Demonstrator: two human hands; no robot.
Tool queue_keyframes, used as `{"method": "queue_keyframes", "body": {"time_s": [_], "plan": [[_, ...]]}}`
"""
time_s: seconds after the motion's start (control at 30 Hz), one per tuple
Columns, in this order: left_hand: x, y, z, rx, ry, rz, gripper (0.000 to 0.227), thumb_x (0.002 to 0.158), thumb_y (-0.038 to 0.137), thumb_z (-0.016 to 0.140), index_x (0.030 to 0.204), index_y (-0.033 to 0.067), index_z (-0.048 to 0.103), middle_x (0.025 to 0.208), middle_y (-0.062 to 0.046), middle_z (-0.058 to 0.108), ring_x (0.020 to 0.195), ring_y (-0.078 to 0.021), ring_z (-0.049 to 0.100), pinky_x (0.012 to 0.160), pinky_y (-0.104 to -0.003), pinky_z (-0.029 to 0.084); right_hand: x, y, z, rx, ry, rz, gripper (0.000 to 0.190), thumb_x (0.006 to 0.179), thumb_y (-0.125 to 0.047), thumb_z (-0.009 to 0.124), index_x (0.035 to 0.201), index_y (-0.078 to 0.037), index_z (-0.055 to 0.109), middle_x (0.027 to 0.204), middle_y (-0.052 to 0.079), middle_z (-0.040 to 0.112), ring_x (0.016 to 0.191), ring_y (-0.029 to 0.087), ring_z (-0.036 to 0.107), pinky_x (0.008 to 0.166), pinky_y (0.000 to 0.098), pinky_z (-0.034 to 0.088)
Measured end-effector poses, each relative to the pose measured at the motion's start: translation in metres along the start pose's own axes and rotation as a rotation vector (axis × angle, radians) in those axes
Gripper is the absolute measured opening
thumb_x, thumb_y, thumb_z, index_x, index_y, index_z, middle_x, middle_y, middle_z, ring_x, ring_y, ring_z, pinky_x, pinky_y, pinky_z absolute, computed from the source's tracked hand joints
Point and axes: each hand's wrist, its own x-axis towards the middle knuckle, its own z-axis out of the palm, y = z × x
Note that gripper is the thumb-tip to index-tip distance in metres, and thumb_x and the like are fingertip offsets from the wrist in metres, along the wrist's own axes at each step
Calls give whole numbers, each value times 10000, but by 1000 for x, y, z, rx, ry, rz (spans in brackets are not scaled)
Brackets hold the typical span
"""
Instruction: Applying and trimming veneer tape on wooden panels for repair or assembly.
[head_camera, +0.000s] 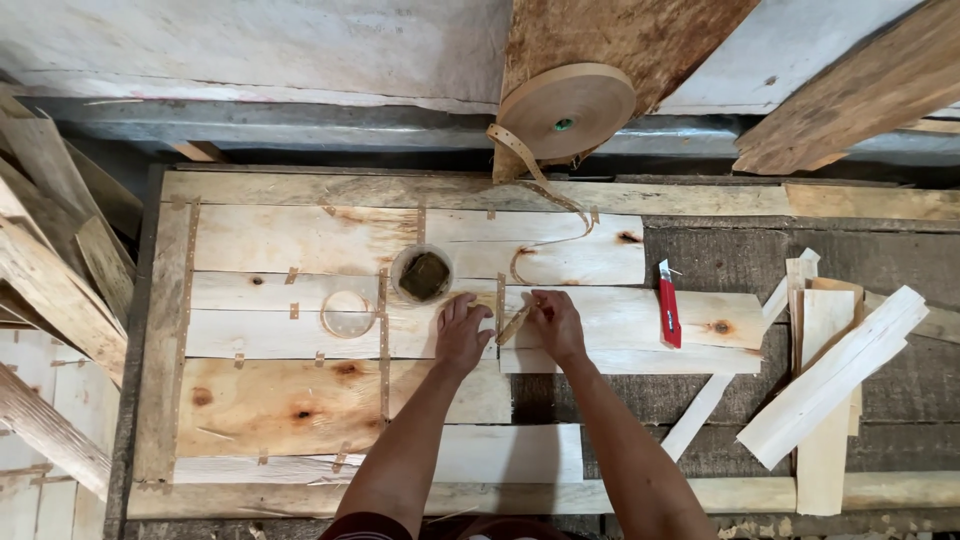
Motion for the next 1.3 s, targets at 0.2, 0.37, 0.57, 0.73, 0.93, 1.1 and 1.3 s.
{"method": "queue_keyframes", "body": {"time_s": [0.2,0.37,0.57,0.73,0.93,1.1,1.3], "plan": [[1,-5,7,11,39,34,357,814,150,789,1138,178,640,1430,-84,444,1418,-309,359,1137,-477,285,19,45,27,463,139,138,272,1008,-53,605,1276,-9,627,1133,79,687,969,155,679,841,296,592],[-1,-2,1,-20,33,38,354,815,136,782,1136,161,635,1432,-105,442,1410,-326,347,1141,-485,269,1,21,8,299,84,176,244,1032,-96,593,1254,-10,647,1124,103,695,967,171,675,811,304,602],[-4,-11,5,-54,62,77,328,853,8,634,1151,141,668,1464,-114,476,1432,-326,361,1160,-477,287,-25,10,-3,270,65,226,266,1055,-138,550,1276,-17,635,1115,101,750,941,160,689,797,322,579],[-14,-22,10,-92,65,119,389,890,-39,542,1227,95,684,1528,-132,480,1474,-347,353,1214,-474,289,-37,18,7,287,67,177,274,1036,-100,536,1272,-9,643,1104,111,748,947,157,689,822,315,568],[-33,-17,9,-87,76,121,450,927,-23,501,1345,61,644,1592,-153,413,1521,-358,297,1241,-502,220,-46,15,-1,228,86,269,279,1013,-91,570,1272,-32,655,1096,101,754,958,162,686,837,324,561],[-54,-18,14,-14,42,67,474,971,47,508,1444,46,516,1645,-149,318,1539,-343,231,1236,-502,184,-42,70,-37,-31,288,265,265,1018,-100,613,1266,-24,663,1182,183,670,1052,280,658,893,380,604],[-73,-18,42,84,110,-12,606,957,174,547,1538,69,411,1703,-127,243,1582,-331,178,1261,-532,114,-28,92,-111,-372,489,161,380,944,-112,682,1311,-26,648,1294,256,604,1174,381,531,987,523,495]]}}
